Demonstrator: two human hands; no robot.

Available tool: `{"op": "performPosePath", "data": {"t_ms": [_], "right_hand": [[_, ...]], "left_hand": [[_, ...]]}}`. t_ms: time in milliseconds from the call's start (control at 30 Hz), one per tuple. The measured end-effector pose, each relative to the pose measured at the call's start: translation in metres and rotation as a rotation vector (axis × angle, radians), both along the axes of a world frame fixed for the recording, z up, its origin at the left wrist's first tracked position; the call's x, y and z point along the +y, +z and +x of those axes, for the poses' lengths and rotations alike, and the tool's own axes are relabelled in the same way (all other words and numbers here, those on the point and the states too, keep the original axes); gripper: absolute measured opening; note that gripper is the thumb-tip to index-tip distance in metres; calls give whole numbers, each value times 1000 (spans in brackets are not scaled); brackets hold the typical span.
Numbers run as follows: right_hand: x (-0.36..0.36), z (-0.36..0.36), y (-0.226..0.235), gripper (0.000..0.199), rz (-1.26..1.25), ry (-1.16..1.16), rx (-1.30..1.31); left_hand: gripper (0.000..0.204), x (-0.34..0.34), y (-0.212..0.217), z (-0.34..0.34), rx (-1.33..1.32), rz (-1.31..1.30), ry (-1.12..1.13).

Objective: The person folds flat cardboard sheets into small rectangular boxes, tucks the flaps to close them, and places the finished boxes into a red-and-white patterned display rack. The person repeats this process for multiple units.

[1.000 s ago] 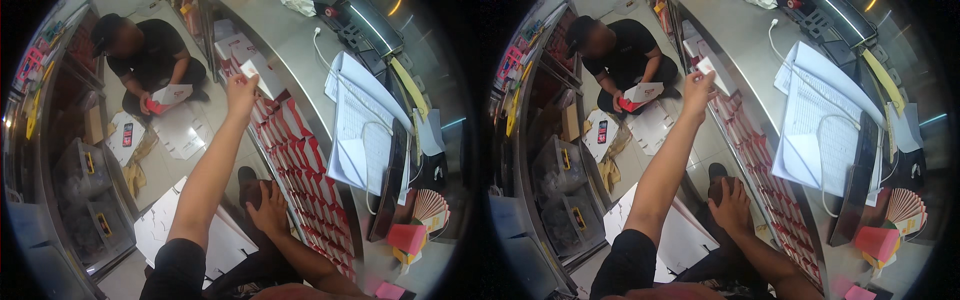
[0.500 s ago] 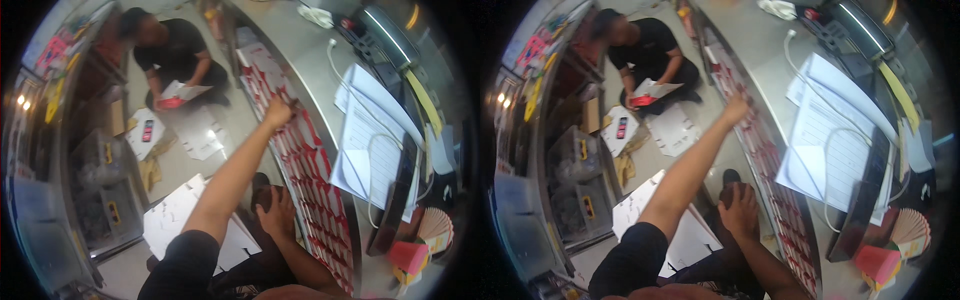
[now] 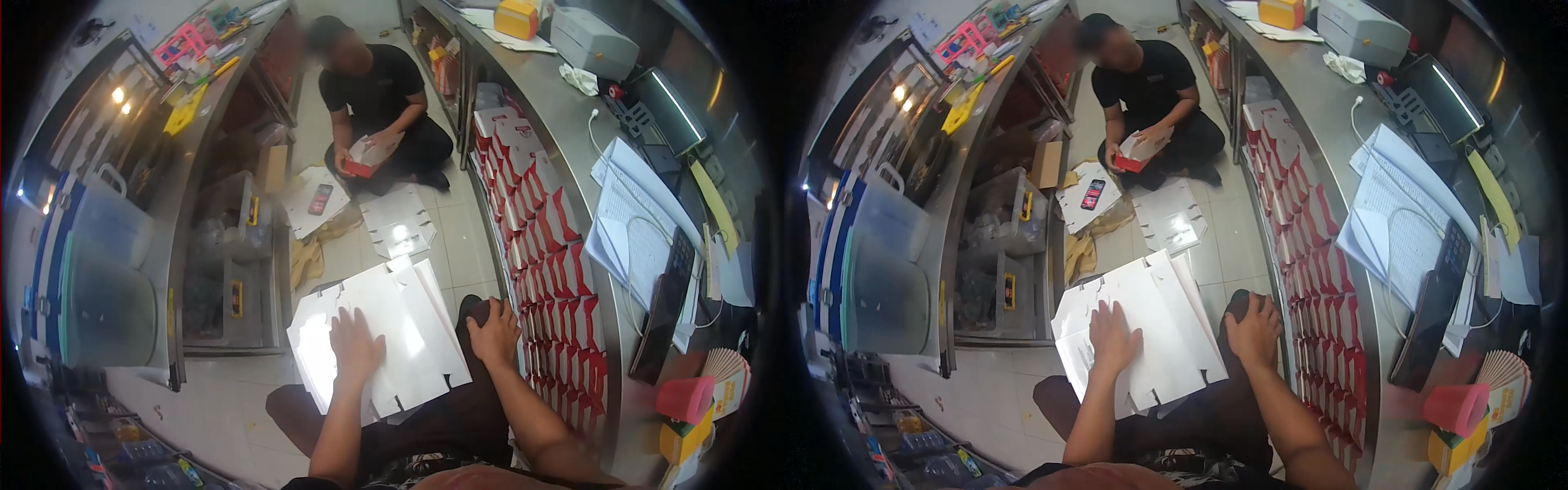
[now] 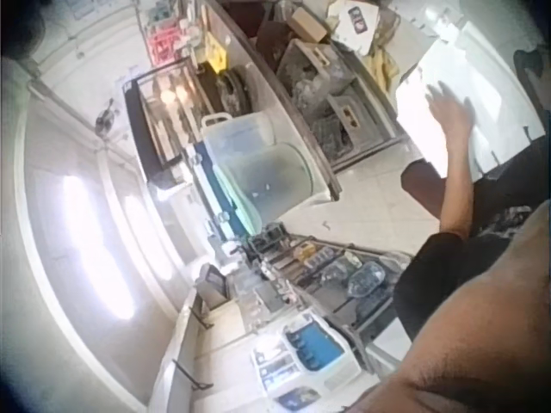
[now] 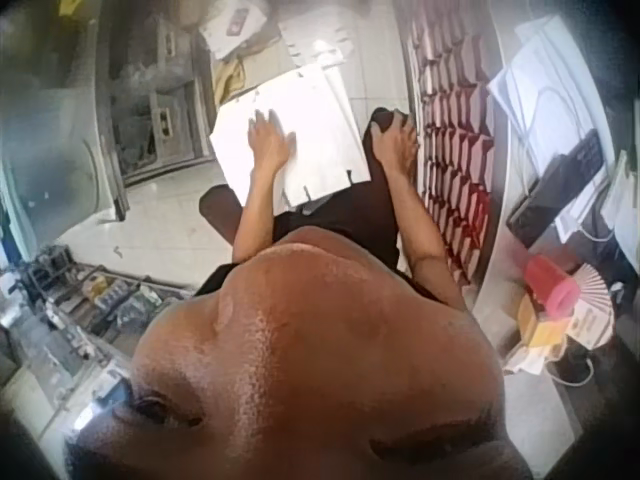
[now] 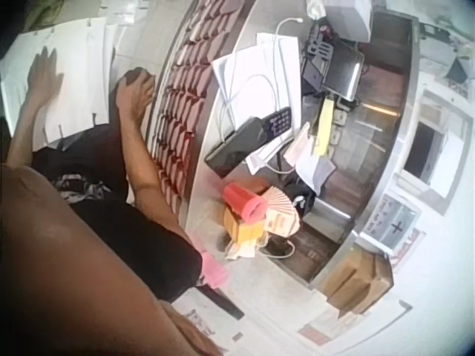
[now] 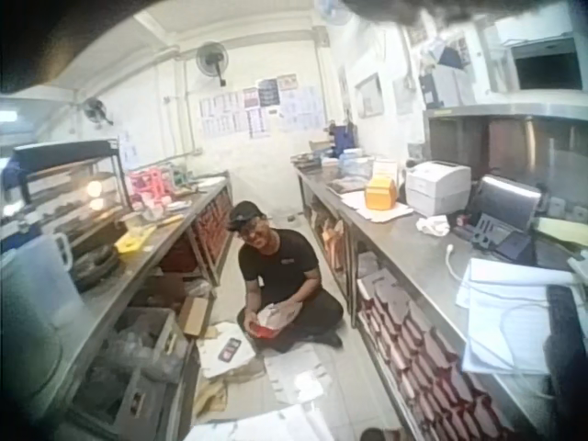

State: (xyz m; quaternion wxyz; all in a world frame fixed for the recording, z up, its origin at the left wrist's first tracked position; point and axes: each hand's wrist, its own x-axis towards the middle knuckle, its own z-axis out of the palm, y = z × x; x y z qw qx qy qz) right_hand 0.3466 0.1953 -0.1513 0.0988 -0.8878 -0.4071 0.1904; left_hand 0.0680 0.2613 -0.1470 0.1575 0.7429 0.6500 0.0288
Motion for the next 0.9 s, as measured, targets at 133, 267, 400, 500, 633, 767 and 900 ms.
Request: {"op": "performPosePath", "data": {"t_ms": [133, 267, 400, 500, 633, 767, 900], "right_hand": [[-4, -4, 1, 79, -3, 26, -23], [-6, -10, 2, 79, -7, 56, -87], [-9, -11, 2, 79, -21, 57, -61], [-6, -14, 9, 80, -57, 54, -72], [-7, -11, 2, 80, -60, 53, -91], [-8, -11, -5, 80, -22, 72, -130], [-3, -17, 9, 79, -62, 55, -58]], "left_hand": [[83, -16, -19, -11, -44, 230, -51], [85, 3, 3, -14, -132, 87, 6], [82, 44, 10, -18, -165, 132, 17], [70, 57, -2, -19, -145, 181, -23], [46, 64, 5, -12, -223, 250, -126], [36, 63, 0, -7, -314, 340, -95], [30, 66, 1, -13, -345, 328, -121]]}}
